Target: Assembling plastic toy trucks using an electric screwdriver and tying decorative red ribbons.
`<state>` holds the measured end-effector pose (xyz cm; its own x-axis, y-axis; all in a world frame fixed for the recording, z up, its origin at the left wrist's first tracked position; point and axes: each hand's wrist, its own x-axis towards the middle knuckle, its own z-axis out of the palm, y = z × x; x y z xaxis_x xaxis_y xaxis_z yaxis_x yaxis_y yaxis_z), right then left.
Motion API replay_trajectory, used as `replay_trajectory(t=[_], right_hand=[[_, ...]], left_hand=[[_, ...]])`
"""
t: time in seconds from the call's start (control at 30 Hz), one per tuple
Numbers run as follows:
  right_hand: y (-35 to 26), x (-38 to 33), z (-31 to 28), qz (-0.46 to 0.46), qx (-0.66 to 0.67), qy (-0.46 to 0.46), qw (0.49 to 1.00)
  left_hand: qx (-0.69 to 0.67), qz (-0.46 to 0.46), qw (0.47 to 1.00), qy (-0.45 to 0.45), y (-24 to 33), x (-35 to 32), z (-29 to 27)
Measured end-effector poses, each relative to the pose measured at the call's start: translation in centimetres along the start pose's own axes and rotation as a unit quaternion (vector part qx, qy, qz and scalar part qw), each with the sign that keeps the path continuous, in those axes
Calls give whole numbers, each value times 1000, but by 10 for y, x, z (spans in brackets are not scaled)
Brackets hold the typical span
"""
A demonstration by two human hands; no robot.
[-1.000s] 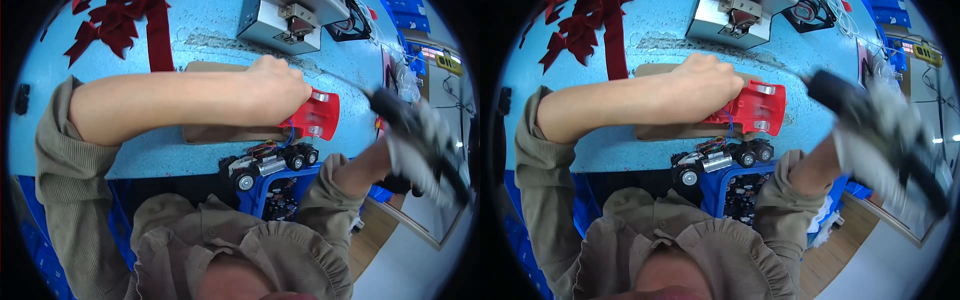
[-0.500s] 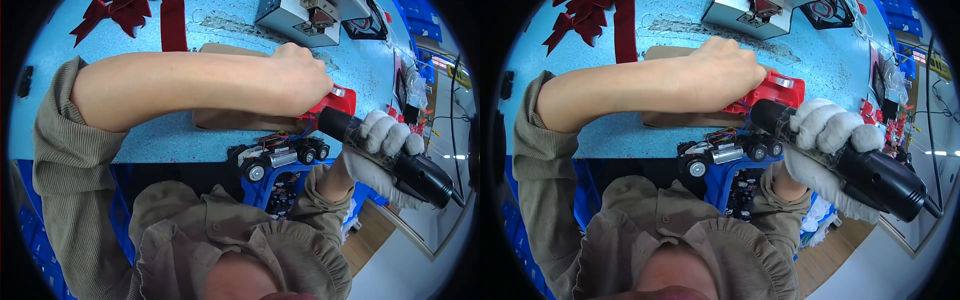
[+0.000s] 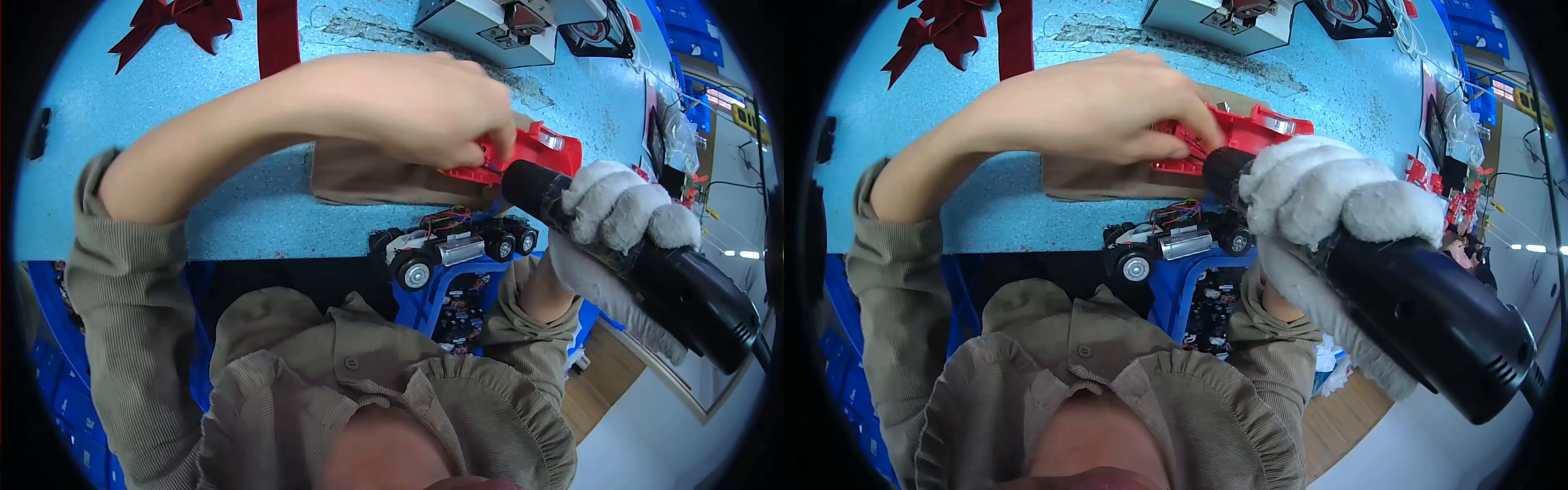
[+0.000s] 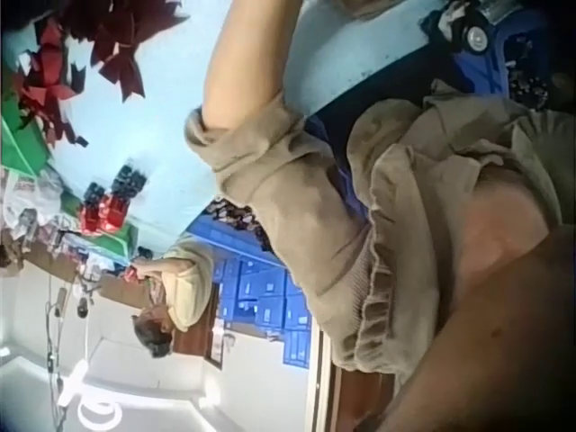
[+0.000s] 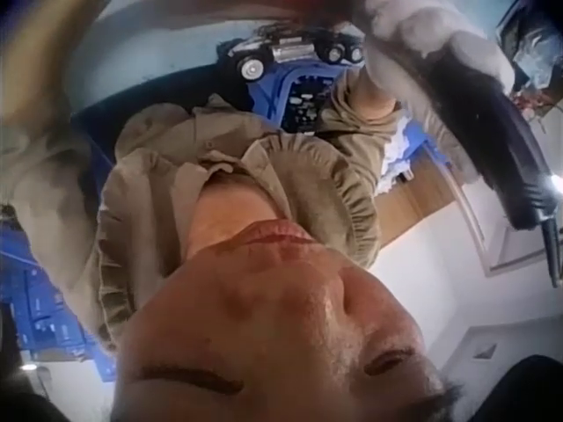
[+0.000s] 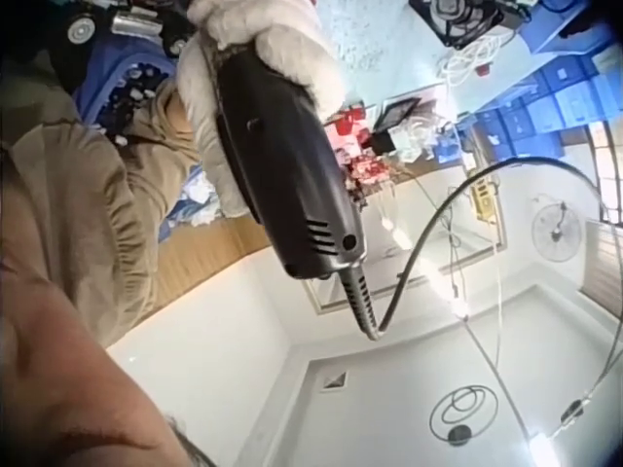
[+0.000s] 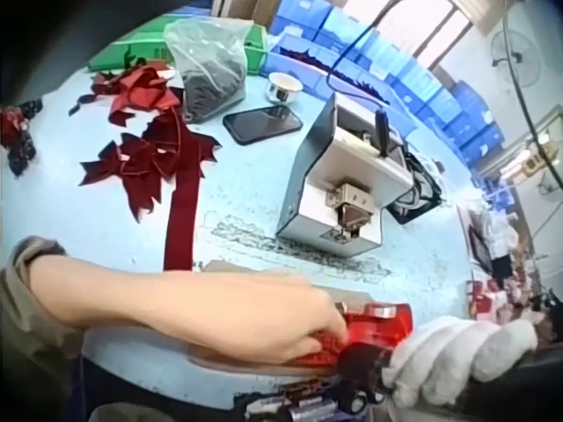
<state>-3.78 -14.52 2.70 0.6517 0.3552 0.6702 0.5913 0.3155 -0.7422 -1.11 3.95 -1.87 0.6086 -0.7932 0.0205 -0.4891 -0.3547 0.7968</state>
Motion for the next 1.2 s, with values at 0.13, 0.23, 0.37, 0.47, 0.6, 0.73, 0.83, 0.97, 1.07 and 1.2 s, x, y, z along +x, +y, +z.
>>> replay_trajectory(t=[0.13,0.23,0.37,0.47,0.6,0.73,0.83,0.97,1.07,1.2], right_hand=[[0,2,-1,-4,-21,-51,998],[-1,4,11,16,-18,-41,999],[-15,45,-33,43,39,-100,993],[7,90,-65,-8,117,-47,992],[77,139,-119,102,112,-14,988],[72,121,-81,132,131,83,979],[43,96,-61,160,137,62,976],[12,77,-66,78,217,16,973],[26,74,-65,-41,187,57,980],[52,118,-86,32,168,-61,983]], left_hand=[[-151,57,970,180,-18,-23,27],[-87,34,952,292,-37,-24,61],[-87,43,968,233,-35,-23,55],[-88,48,963,250,-33,-22,55],[-85,61,961,257,-32,-19,58],[-87,50,962,256,-34,-20,58],[-82,46,963,252,-35,-20,54],[-75,41,965,247,-34,-21,55],[-75,46,964,250,-33,-22,57],[-69,51,964,250,-36,-20,57]])
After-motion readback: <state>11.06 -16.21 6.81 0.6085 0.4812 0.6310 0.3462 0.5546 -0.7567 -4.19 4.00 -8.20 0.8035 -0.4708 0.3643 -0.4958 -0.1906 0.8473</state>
